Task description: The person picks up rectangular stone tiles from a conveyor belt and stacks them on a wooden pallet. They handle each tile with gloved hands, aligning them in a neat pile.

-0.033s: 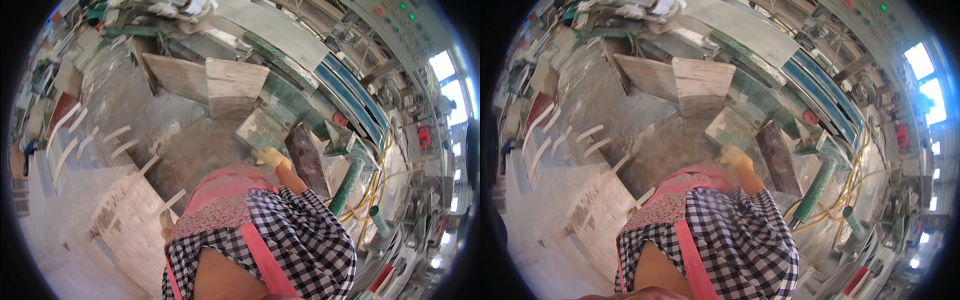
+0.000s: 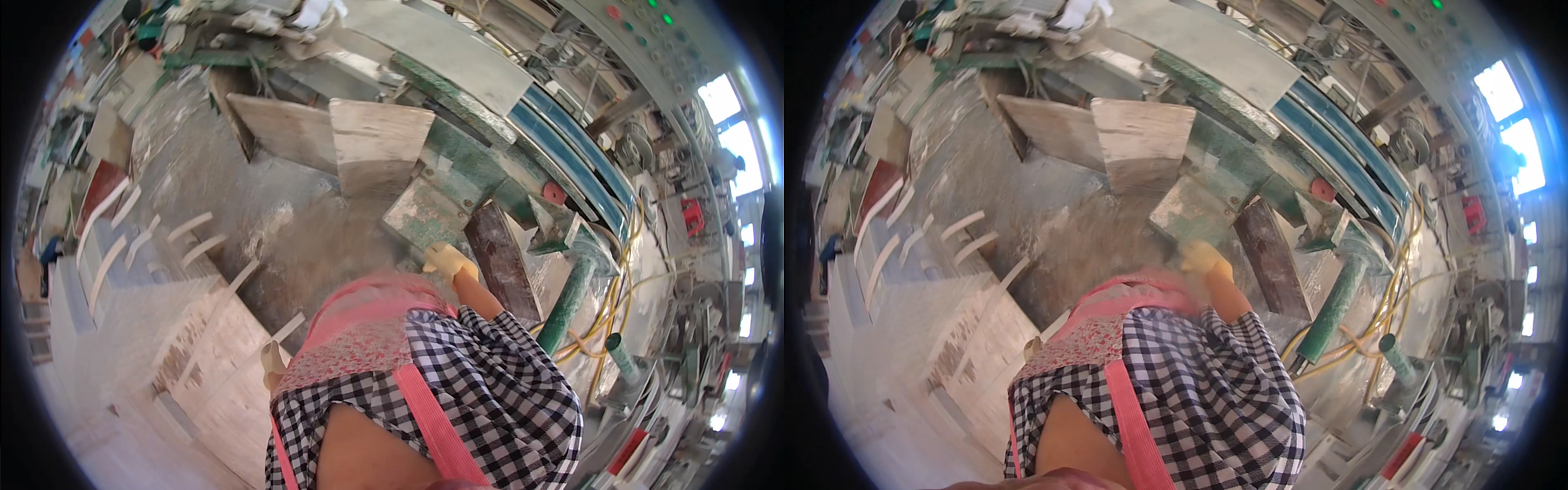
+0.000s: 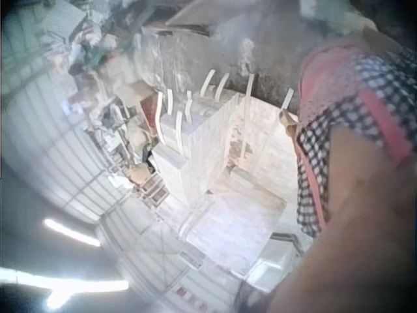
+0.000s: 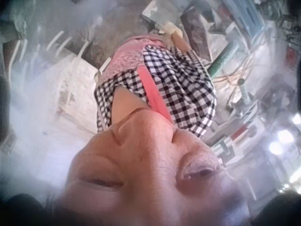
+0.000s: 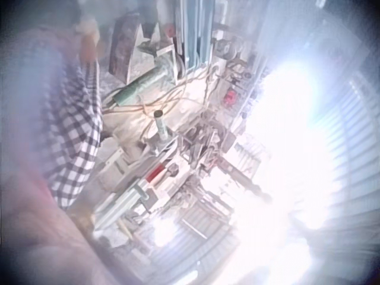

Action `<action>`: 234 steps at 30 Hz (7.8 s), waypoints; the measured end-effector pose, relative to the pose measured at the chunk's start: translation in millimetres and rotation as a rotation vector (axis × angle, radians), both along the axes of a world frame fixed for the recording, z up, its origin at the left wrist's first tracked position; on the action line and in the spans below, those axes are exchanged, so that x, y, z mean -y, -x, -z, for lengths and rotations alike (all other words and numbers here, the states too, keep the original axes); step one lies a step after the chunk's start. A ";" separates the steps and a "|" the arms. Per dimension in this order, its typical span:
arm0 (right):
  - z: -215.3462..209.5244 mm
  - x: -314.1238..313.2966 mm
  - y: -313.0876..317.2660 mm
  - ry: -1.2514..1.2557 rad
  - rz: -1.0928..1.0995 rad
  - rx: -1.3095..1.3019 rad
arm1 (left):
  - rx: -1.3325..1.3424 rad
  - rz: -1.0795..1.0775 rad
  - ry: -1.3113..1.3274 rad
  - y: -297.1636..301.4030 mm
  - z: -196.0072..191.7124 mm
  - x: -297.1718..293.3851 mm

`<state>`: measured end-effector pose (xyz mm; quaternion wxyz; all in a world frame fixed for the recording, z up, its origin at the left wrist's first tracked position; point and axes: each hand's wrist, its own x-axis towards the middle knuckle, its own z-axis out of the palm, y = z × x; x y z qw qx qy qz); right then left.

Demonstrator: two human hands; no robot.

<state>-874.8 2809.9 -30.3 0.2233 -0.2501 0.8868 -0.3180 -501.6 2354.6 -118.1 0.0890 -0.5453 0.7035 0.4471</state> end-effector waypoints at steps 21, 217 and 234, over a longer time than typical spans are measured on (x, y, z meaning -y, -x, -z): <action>21.1 -91.3 36.8 -0.320 0.659 0.112 | -0.707 0.219 -0.081 440.6 -179.6 -104.2; -138.0 -45.3 474.0 -0.205 1.225 -0.340 | -0.577 1.510 0.416 1096.8 -200.4 -311.8; -155.3 -51.0 466.5 -0.157 1.165 -0.103 | -0.642 1.520 0.906 1054.1 -177.4 -310.4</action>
